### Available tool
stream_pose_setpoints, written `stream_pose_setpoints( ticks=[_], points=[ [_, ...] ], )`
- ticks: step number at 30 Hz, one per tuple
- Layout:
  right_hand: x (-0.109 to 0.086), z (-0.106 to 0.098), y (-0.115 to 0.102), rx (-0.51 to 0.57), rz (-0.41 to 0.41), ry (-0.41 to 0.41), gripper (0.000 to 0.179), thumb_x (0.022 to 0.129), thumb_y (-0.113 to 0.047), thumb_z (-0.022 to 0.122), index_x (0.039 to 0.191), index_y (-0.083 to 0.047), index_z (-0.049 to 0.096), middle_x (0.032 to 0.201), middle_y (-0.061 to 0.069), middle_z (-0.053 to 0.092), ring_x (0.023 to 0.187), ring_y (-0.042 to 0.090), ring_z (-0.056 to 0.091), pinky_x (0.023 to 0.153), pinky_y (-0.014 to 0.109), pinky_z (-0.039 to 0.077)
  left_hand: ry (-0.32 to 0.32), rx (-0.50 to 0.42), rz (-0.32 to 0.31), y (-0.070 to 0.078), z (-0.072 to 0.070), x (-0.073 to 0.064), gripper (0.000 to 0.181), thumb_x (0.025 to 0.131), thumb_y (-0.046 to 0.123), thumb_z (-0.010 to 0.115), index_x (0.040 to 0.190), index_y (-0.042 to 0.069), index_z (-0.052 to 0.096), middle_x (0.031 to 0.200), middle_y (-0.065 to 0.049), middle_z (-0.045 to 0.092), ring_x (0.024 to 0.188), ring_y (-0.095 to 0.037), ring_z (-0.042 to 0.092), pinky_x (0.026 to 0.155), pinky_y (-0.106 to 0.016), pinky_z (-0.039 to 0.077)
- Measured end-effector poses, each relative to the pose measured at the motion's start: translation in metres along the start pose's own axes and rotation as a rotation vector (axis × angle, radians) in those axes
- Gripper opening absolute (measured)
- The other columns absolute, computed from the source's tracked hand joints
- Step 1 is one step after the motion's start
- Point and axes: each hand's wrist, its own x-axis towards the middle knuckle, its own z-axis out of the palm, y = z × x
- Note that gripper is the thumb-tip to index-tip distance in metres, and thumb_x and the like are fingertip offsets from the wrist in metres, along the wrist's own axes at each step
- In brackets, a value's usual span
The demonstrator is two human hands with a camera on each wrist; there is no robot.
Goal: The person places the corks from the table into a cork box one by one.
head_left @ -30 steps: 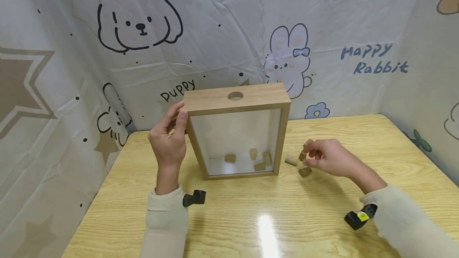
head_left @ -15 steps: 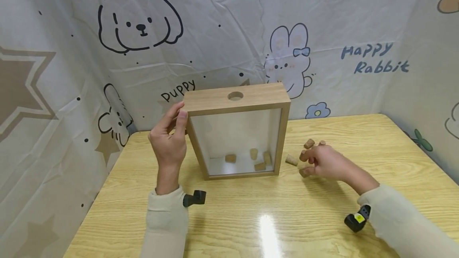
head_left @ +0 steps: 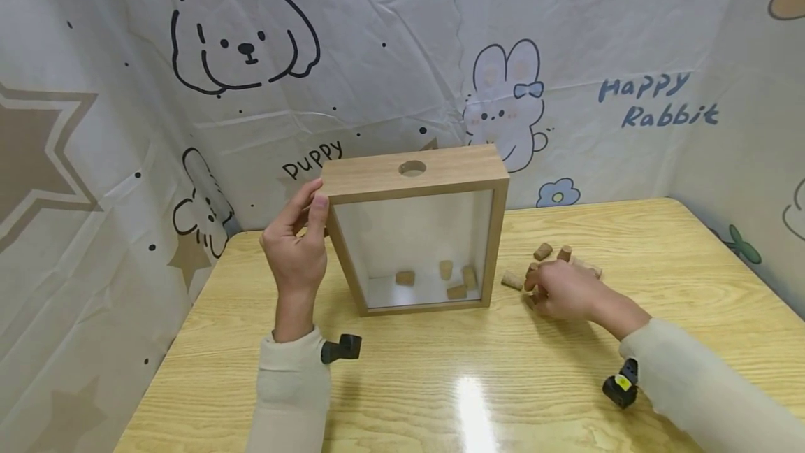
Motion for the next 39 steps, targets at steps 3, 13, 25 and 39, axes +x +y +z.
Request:
stream_pose_setpoints(
  ticks=[3,13,25,39],
  points=[
    [0.001,0.002,0.001,-0.012,-0.02,-0.004,0.011,0.079,-0.004,0.078,0.086,-0.011,0.074,0.075,-0.006,0.058,0.064,0.007,0.051,0.052,0.028,0.047,0.002,-0.001,0.004,0.0,0.0,0.0,0.021,0.097,0.008,0.067,0.116,0.006,0.075,0.11,-0.004,0.073,0.086,-0.007,0.069,0.065,-0.017,0.054],
    [0.0,0.004,-0.004,-0.119,-0.028,0.026,0.026,0.082,-0.006,0.075,0.069,-0.021,0.058,0.068,-0.01,0.046,0.058,0.007,0.043,0.047,0.027,0.036,0.004,-0.005,-0.007,0.001,-0.001,0.001,0.021,0.097,0.008,0.067,0.117,0.007,0.075,0.11,-0.004,0.073,0.087,-0.008,0.069,0.065,-0.017,0.054],
    [-0.002,-0.014,-0.006,-0.014,0.008,0.098,0.007,0.083,-0.009,0.077,0.086,-0.014,0.073,0.076,-0.008,0.057,0.067,0.01,0.051,0.067,0.046,0.052,0.009,-0.001,-0.004,0.002,0.0,0.001,0.021,0.096,0.006,0.067,0.116,0.006,0.075,0.109,-0.004,0.073,0.087,-0.011,0.069,0.068,-0.018,0.054],
    [-0.007,-0.058,-0.01,0.1,0.087,0.256,0.018,0.087,-0.016,0.078,0.099,-0.002,0.075,0.076,-0.004,0.059,0.064,0.012,0.051,0.059,0.034,0.046,0.014,0.004,0.011,0.002,0.001,0.0,0.021,0.095,0.005,0.068,0.115,0.005,0.075,0.107,-0.005,0.074,0.088,-0.01,0.069,0.079,-0.02,0.054]
  ],
)
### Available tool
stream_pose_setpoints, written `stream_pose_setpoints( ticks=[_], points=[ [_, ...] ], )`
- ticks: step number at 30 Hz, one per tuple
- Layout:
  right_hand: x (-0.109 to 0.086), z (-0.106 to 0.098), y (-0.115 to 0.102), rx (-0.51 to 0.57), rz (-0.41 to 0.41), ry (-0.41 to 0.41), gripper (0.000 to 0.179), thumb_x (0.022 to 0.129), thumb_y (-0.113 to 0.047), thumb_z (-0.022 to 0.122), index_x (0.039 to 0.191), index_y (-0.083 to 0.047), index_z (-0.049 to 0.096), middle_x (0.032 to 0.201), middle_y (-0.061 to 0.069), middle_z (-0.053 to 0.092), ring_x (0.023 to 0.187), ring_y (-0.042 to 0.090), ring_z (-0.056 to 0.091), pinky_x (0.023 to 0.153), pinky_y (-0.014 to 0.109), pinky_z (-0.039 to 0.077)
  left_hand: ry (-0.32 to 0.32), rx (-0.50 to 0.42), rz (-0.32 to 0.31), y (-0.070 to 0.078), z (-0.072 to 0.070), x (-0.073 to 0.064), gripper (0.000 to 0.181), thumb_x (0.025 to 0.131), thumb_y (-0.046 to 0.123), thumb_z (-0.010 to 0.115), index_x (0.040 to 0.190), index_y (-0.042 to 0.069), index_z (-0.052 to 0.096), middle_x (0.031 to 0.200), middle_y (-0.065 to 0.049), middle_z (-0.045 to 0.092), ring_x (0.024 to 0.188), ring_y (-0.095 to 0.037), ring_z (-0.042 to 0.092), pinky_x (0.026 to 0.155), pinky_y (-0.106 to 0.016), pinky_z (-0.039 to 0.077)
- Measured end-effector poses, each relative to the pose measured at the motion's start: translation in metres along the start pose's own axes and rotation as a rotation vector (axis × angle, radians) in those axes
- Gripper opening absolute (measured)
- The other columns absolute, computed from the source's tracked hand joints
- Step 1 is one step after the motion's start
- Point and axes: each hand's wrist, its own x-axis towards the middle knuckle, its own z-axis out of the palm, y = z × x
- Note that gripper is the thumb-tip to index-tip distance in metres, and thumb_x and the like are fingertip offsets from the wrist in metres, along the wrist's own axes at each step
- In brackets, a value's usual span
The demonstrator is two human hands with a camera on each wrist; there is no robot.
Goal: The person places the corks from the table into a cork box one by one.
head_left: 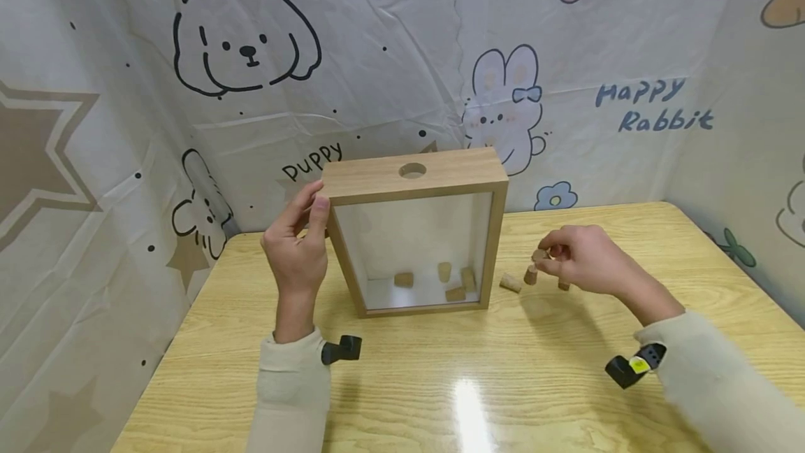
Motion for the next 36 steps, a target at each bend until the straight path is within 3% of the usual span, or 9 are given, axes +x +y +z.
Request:
stream_pose_setpoints(
  ticks=[6,13,19,24,31,36],
  points=[
    [0.002,-0.018,-0.006,0.001,0.03,0.091,0.022,0.089,-0.018,0.077,0.102,-0.001,0.075,0.079,-0.002,0.062,0.071,0.015,0.055,0.06,0.035,0.045,-0.002,0.001,0.0,0.0,0.001,0.0,0.021,0.095,0.005,0.068,0.115,0.006,0.075,0.107,-0.005,0.074,0.089,-0.014,0.069,0.08,-0.021,0.054],
    [0.005,-0.041,-0.012,0.016,0.052,0.183,0.025,0.09,-0.022,0.077,0.104,-0.001,0.075,0.081,0.0,0.065,0.075,0.019,0.058,0.06,0.033,0.044,0.006,-0.005,0.002,0.0,0.002,0.0,0.021,0.095,0.004,0.068,0.114,0.004,0.075,0.107,-0.006,0.074,0.089,-0.009,0.069,0.079,-0.02,0.054],
    [0.015,-0.06,-0.027,0.052,0.087,0.265,0.027,0.09,-0.023,0.076,0.105,-0.001,0.074,0.083,0.003,0.067,0.078,0.023,0.059,0.063,0.029,0.043,0.003,-0.004,0.003,-0.001,0.001,0.001,0.021,0.095,0.006,0.068,0.115,0.006,0.075,0.108,-0.003,0.074,0.089,-0.008,0.069,0.08,-0.022,0.054],
    [0.024,-0.071,-0.043,0.048,0.078,0.326,0.028,0.089,-0.024,0.078,0.105,-0.001,0.075,0.084,0.005,0.069,0.079,0.024,0.062,0.065,0.03,0.044,0.005,-0.011,0.007,0.0,0.001,0.001,0.021,0.095,0.006,0.068,0.115,0.006,0.075,0.109,-0.003,0.074,0.089,-0.007,0.069,0.081,-0.023,0.054],
    [0.034,-0.084,-0.059,0.054,0.062,0.387,0.022,0.088,-0.021,0.078,0.101,-0.003,0.076,0.083,0.005,0.069,0.076,0.021,0.061,0.063,0.02,0.041,0.003,-0.008,0.004,0.0,0.001,0.0,0.021,0.095,0.005,0.067,0.115,0.005,0.075,0.108,-0.005,0.074,0.089,-0.009,0.068,0.081,-0.022,0.054],
    [0.04,-0.093,-0.07,0.064,0.058,0.413,0.023,0.089,-0.024,0.077,0.101,-0.004,0.077,0.084,0.006,0.069,0.078,0.021,0.06,0.064,0.022,0.04,0.011,-0.004,0.001,0.0,0.001,0.0,0.022,0.094,0.004,0.069,0.115,0.005,0.075,0.108,-0.006,0.074,0.088,-0.005,0.068,0.08,-0.02,0.054]
  ],
)
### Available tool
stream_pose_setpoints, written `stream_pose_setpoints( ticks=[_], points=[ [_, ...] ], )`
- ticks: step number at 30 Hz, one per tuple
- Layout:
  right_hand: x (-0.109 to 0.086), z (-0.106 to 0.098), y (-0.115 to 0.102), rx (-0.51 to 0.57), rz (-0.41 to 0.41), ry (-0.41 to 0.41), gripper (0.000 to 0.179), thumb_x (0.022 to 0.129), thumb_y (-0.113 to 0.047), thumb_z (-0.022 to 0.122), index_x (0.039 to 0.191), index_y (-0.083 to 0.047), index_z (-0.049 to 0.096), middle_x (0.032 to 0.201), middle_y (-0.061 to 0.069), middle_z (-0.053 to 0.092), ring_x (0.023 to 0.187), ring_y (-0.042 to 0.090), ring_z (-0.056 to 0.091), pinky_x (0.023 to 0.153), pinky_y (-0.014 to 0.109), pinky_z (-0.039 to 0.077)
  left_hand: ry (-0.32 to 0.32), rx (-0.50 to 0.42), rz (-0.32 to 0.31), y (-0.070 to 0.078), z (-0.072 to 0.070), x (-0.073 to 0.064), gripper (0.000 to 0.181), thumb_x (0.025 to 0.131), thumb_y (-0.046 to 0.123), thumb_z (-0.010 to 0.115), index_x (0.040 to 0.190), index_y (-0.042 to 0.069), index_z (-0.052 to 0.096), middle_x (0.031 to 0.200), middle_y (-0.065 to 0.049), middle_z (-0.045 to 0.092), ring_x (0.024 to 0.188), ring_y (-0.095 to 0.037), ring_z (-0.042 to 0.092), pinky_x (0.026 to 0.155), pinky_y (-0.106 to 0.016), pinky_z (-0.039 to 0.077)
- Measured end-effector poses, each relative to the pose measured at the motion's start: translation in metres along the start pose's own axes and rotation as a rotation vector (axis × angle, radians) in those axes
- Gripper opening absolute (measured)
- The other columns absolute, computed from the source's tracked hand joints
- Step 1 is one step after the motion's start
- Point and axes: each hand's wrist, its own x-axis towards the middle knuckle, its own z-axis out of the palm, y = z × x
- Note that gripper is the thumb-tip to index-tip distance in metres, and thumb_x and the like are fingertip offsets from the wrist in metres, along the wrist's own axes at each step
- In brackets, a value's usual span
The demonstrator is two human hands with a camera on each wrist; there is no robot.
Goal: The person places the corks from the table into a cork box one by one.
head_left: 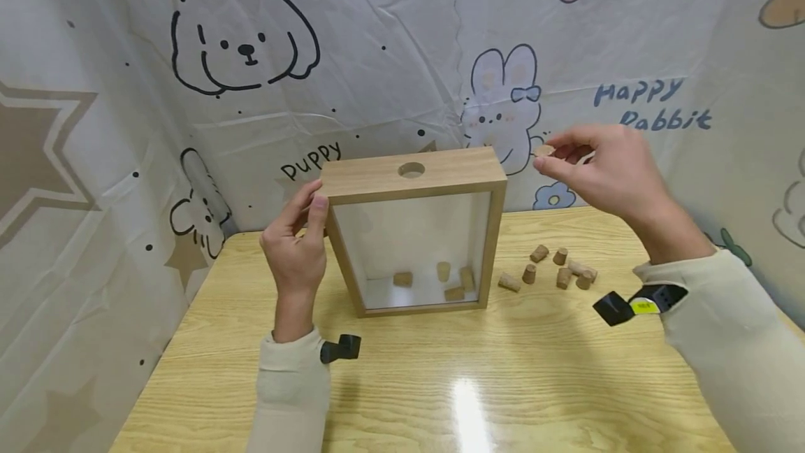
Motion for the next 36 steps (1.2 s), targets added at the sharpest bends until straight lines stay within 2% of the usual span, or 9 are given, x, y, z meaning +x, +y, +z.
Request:
stream_pose_setpoints(
  ticks=[13,21,32,36],
  points=[
    [0.019,0.006,-0.031,0.05,-0.019,-0.001,0.021,0.091,-0.023,0.074,0.102,-0.004,0.076,0.086,0.007,0.068,0.08,0.019,0.058,0.067,0.029,0.04,-0.007,0.003,-0.007,-0.001,-0.002,-0.001,0.022,0.096,0.008,0.067,0.116,0.006,0.075,0.109,-0.004,0.074,0.09,-0.006,0.068,0.081,-0.022,0.054],
    [0.029,0.017,-0.046,0.091,-0.072,0.013,0.018,0.089,-0.021,0.076,0.098,-0.005,0.078,0.081,0.006,0.067,0.076,0.019,0.058,0.065,0.026,0.041,-0.009,0.001,0.0,-0.001,-0.002,0.0,0.021,0.096,0.006,0.067,0.116,0.005,0.075,0.108,-0.004,0.074,0.088,-0.011,0.069,0.08,-0.021,0.054],
    [0.043,0.041,-0.073,0.17,-0.109,-0.064,0.025,0.088,-0.024,0.076,0.104,-0.004,0.077,0.082,0.008,0.066,0.076,0.019,0.06,0.066,0.026,0.043,-0.004,0.001,-0.001,-0.001,-0.001,-0.001,0.021,0.095,0.004,0.067,0.115,0.004,0.075,0.109,-0.006,0.073,0.089,-0.01,0.068,0.08,-0.02,0.054],
    [0.047,0.051,-0.082,0.219,-0.132,-0.088,0.023,0.088,-0.023,0.077,0.101,-0.004,0.078,0.081,0.007,0.067,0.074,0.018,0.06,0.066,0.025,0.043,-0.008,0.003,0.001,-0.001,-0.002,0.0,0.021,0.096,0.005,0.067,0.115,0.005,0.075,0.109,-0.005,0.073,0.09,-0.012,0.069,0.081,-0.022,0.054]
  ],
)
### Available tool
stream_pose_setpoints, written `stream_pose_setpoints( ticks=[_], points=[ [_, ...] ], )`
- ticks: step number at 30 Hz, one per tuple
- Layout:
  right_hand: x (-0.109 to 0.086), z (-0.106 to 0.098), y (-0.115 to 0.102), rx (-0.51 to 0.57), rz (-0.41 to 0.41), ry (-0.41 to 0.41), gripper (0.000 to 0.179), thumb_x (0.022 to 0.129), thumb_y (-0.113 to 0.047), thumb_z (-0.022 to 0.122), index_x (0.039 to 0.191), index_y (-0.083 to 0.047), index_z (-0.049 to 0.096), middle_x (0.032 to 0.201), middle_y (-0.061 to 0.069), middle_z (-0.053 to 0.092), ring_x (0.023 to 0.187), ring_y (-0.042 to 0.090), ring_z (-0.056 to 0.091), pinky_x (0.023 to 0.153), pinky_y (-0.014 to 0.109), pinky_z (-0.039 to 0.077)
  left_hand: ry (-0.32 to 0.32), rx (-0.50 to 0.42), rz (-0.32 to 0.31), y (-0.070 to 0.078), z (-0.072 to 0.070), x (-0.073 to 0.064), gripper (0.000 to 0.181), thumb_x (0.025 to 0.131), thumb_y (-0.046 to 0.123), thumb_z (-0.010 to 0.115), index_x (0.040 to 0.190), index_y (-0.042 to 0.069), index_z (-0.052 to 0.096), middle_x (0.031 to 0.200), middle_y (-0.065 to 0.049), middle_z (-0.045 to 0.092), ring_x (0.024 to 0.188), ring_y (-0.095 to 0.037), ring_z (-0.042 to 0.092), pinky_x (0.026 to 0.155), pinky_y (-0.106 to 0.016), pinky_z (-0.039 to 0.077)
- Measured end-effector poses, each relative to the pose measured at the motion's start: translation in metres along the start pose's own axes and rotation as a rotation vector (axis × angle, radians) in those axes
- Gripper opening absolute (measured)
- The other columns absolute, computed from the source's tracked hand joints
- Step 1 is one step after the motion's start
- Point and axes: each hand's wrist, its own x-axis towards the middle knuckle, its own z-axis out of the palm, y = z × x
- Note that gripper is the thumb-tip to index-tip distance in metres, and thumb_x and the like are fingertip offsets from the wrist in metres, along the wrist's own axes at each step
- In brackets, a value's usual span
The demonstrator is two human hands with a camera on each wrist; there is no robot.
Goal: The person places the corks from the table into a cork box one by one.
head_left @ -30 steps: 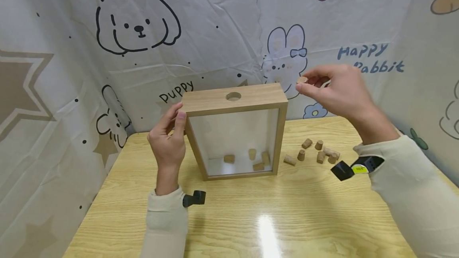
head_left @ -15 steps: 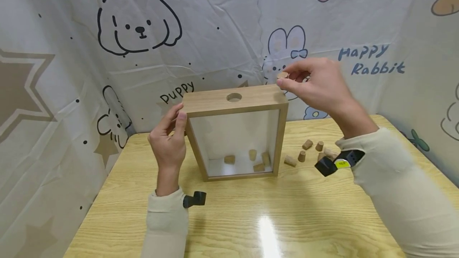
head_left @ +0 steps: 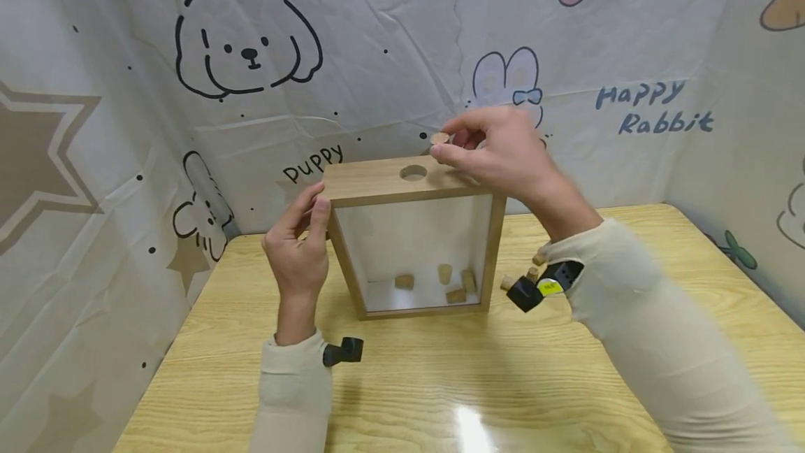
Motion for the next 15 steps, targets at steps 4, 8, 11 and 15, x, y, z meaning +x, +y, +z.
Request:
stream_pose_setpoints(
  ticks=[4,8,11,15],
  points=[
    [0.006,0.011,-0.004,0.038,-0.014,-0.027,0.022,0.085,-0.02,0.078,0.098,-0.003,0.078,0.079,0.005,0.069,0.072,0.017,0.06,0.065,0.024,0.045,-0.003,0.007,-0.002,-0.001,0.0,0.0,0.021,0.096,0.006,0.067,0.116,0.005,0.075,0.11,-0.005,0.073,0.09,-0.014,0.069,0.082,-0.023,0.054],
    [0.011,0.021,-0.008,0.04,0.001,-0.06,0.023,0.084,-0.02,0.079,0.099,-0.002,0.078,0.08,0.005,0.07,0.072,0.018,0.061,0.066,0.026,0.047,-0.006,0.01,-0.004,-0.002,0.0,0.0,0.021,0.096,0.007,0.067,0.116,0.005,0.075,0.11,-0.006,0.073,0.091,-0.014,0.069,0.083,-0.023,0.054],
    [0.013,0.026,-0.009,0.015,-0.001,-0.076,0.024,0.085,-0.02,0.079,0.1,-0.002,0.078,0.08,0.005,0.07,0.073,0.018,0.061,0.067,0.028,0.047,-0.008,0.009,0.0,-0.003,0.0,0.0,0.021,0.096,0.006,0.067,0.116,0.005,0.075,0.11,-0.006,0.073,0.091,-0.013,0.069,0.083,-0.024,0.054],
    [0.016,0.031,-0.011,-0.037,0.01,-0.102,0.025,0.085,-0.022,0.08,0.1,-0.001,0.077,0.08,0.006,0.069,0.073,0.018,0.06,0.067,0.03,0.046,-0.009,0.005,0.001,-0.002,0.0,0.0,0.022,0.096,0.006,0.067,0.116,0.005,0.075,0.11,-0.005,0.073,0.091,-0.014,0.069,0.082,-0.026,0.055]
  ],
)
